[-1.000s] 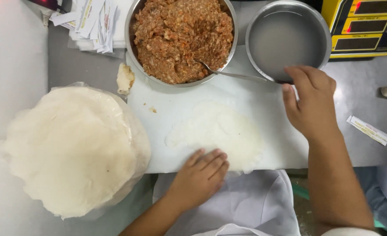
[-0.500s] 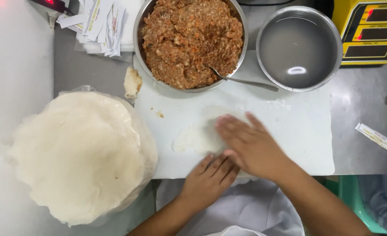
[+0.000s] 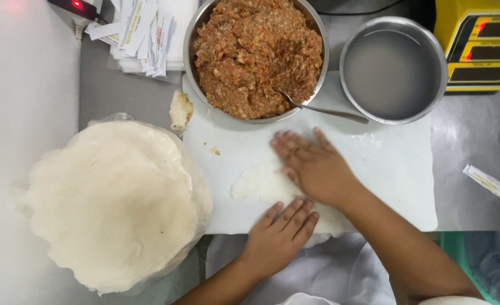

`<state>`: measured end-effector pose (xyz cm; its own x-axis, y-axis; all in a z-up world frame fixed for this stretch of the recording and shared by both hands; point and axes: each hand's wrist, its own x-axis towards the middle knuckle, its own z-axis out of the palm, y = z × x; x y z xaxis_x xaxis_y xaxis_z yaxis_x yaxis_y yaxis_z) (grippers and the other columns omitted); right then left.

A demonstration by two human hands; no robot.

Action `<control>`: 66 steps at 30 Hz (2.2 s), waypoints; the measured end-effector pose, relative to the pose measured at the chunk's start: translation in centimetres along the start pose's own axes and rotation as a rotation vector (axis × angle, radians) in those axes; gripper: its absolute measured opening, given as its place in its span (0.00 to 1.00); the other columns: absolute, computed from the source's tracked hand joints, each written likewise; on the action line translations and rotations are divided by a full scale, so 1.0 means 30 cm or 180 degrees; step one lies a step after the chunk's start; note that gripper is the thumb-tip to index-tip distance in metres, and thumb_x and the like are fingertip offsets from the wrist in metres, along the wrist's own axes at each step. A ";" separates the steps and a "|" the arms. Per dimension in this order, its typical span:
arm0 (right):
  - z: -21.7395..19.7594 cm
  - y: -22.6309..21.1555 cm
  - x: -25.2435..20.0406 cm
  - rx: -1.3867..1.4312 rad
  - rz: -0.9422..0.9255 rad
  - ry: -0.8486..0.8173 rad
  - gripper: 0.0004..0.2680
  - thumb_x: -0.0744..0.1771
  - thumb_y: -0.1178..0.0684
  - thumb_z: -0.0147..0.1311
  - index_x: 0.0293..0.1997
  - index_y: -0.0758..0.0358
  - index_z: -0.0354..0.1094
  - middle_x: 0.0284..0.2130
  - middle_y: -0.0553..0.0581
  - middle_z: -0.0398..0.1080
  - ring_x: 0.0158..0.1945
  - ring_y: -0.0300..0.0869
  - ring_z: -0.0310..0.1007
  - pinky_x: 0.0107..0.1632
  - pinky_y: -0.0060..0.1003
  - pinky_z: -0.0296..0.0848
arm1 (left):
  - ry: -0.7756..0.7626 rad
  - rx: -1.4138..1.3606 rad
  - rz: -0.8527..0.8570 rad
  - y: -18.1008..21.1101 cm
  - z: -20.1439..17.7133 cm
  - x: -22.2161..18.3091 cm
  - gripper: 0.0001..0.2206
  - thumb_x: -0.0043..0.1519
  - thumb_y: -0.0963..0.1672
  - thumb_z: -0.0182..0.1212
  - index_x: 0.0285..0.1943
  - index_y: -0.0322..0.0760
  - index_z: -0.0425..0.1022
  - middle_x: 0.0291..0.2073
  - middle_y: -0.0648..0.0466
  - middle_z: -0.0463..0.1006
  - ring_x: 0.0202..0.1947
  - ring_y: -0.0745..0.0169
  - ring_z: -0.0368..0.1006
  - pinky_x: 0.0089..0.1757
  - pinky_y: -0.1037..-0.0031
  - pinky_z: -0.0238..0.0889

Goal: Peeling lumpia wrappers, adding meat filling with a fork, and rolling them into spring rolls.

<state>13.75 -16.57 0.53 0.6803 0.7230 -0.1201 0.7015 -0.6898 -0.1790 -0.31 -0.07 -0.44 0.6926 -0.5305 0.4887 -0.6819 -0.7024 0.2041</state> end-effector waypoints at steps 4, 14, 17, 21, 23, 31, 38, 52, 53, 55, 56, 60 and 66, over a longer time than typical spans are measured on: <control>0.022 0.021 0.005 -0.0610 0.0298 -0.0166 0.24 0.73 0.38 0.19 0.79 0.55 0.36 0.75 0.55 0.44 0.76 0.45 0.40 0.73 0.58 0.31 | 0.0290 0.0032 -0.0096 0.005 -0.021 0.029 0.13 0.72 0.44 0.48 0.57 0.44 0.79 0.60 0.51 0.79 0.62 0.57 0.75 0.62 0.65 0.57; -0.206 -0.011 -0.036 -0.1446 -0.0159 0.1482 0.12 0.69 0.47 0.48 0.56 0.55 0.71 0.55 0.52 0.74 0.57 0.44 0.73 0.62 0.50 0.58 | 0.0373 -0.0225 0.0022 -0.001 -0.032 0.026 0.11 0.73 0.43 0.50 0.55 0.41 0.79 0.58 0.50 0.81 0.61 0.54 0.76 0.62 0.62 0.58; -0.272 0.025 0.003 -0.1732 0.0222 0.1688 0.08 0.65 0.54 0.53 0.47 0.54 0.70 0.43 0.51 0.72 0.42 0.44 0.72 0.45 0.42 0.65 | 0.0354 -0.0550 0.0161 -0.015 -0.090 0.076 0.06 0.70 0.39 0.53 0.49 0.36 0.77 0.52 0.48 0.81 0.56 0.49 0.77 0.52 0.63 0.62; -0.198 0.112 0.059 -0.1934 0.0384 0.1154 0.11 0.61 0.64 0.53 0.44 0.56 0.65 0.23 0.46 0.60 0.24 0.40 0.60 0.29 0.36 0.59 | 0.0272 -0.0948 0.0367 -0.054 -0.109 0.102 0.05 0.65 0.34 0.59 0.43 0.34 0.73 0.44 0.48 0.79 0.45 0.52 0.76 0.37 0.66 0.58; -0.273 0.106 0.055 -0.2079 0.0400 0.1174 0.11 0.60 0.61 0.54 0.43 0.51 0.67 0.25 0.43 0.64 0.27 0.40 0.65 0.34 0.37 0.59 | 0.0255 -0.0910 0.0339 -0.062 -0.105 0.104 0.05 0.65 0.35 0.59 0.43 0.36 0.73 0.42 0.51 0.78 0.45 0.54 0.75 0.39 0.66 0.58; -0.414 0.288 0.017 -0.3228 0.1061 0.1758 0.10 0.68 0.59 0.51 0.36 0.42 0.55 0.28 0.42 0.42 0.37 0.37 0.52 0.46 0.39 0.40 | 0.0243 -0.0677 0.0162 -0.077 -0.092 0.103 0.08 0.61 0.35 0.54 0.36 0.42 0.70 0.30 0.58 0.68 0.32 0.61 0.61 0.37 0.70 0.50; -0.412 0.219 0.075 -0.3166 0.0469 0.1821 0.09 0.61 0.64 0.50 0.29 0.48 0.58 0.25 0.45 0.49 0.31 0.40 0.52 0.41 0.38 0.43 | 0.0167 -0.0825 0.0166 -0.083 -0.088 0.098 0.07 0.63 0.35 0.54 0.37 0.39 0.71 0.30 0.57 0.68 0.30 0.60 0.60 0.36 0.70 0.49; -0.388 0.264 0.000 -0.0312 0.1650 0.0989 0.07 0.70 0.47 0.49 0.35 0.42 0.73 0.25 0.39 0.64 0.34 0.42 0.70 0.43 0.48 0.55 | 0.0478 -0.0468 0.0193 -0.065 -0.093 0.106 0.07 0.64 0.36 0.54 0.37 0.42 0.71 0.28 0.59 0.69 0.30 0.63 0.63 0.35 0.71 0.50; -0.396 0.249 -0.045 0.0165 0.1801 0.0771 0.09 0.70 0.47 0.47 0.31 0.47 0.70 0.24 0.42 0.65 0.35 0.43 0.70 0.45 0.46 0.53 | 0.0511 -0.0301 0.0085 -0.051 -0.097 0.104 0.07 0.66 0.38 0.54 0.37 0.44 0.72 0.29 0.60 0.69 0.31 0.65 0.64 0.37 0.72 0.48; -0.368 0.226 -0.149 0.0662 0.1997 0.0508 0.11 0.71 0.47 0.45 0.28 0.52 0.66 0.23 0.46 0.65 0.35 0.44 0.70 0.47 0.44 0.51 | 0.0504 -0.0191 -0.0024 -0.029 -0.093 0.097 0.07 0.67 0.39 0.54 0.37 0.46 0.72 0.30 0.62 0.69 0.32 0.67 0.65 0.39 0.73 0.45; -0.336 0.216 -0.207 0.0669 0.1601 0.0621 0.14 0.70 0.45 0.47 0.24 0.54 0.62 0.19 0.48 0.64 0.30 0.45 0.68 0.42 0.45 0.54 | 0.0563 -0.0113 -0.0061 -0.021 -0.087 0.092 0.07 0.67 0.40 0.56 0.37 0.47 0.74 0.31 0.64 0.71 0.33 0.69 0.67 0.41 0.73 0.44; -0.138 0.132 -0.432 0.0488 0.1677 0.0074 0.13 0.67 0.36 0.52 0.25 0.48 0.69 0.21 0.45 0.69 0.33 0.45 0.72 0.45 0.48 0.61 | 0.0763 0.0444 -0.0092 0.003 -0.032 0.025 0.06 0.64 0.44 0.59 0.36 0.58 0.71 0.34 0.69 0.67 0.38 0.72 0.64 0.47 0.71 0.43; -0.001 -0.023 -0.541 0.0043 0.1505 0.0530 0.15 0.67 0.35 0.55 0.22 0.47 0.64 0.18 0.41 0.61 0.26 0.41 0.66 0.38 0.43 0.56 | 0.1094 0.0754 0.0152 0.013 0.013 0.009 0.07 0.54 0.44 0.47 0.31 0.61 0.64 0.28 0.70 0.60 0.33 0.75 0.58 0.49 0.71 0.41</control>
<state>2.25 -27.83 2.64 0.9486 0.3148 -0.0338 0.3062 -0.9392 -0.1553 -0.30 -0.66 -0.58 0.5154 -0.4041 0.7557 -0.6108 -0.7918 -0.0068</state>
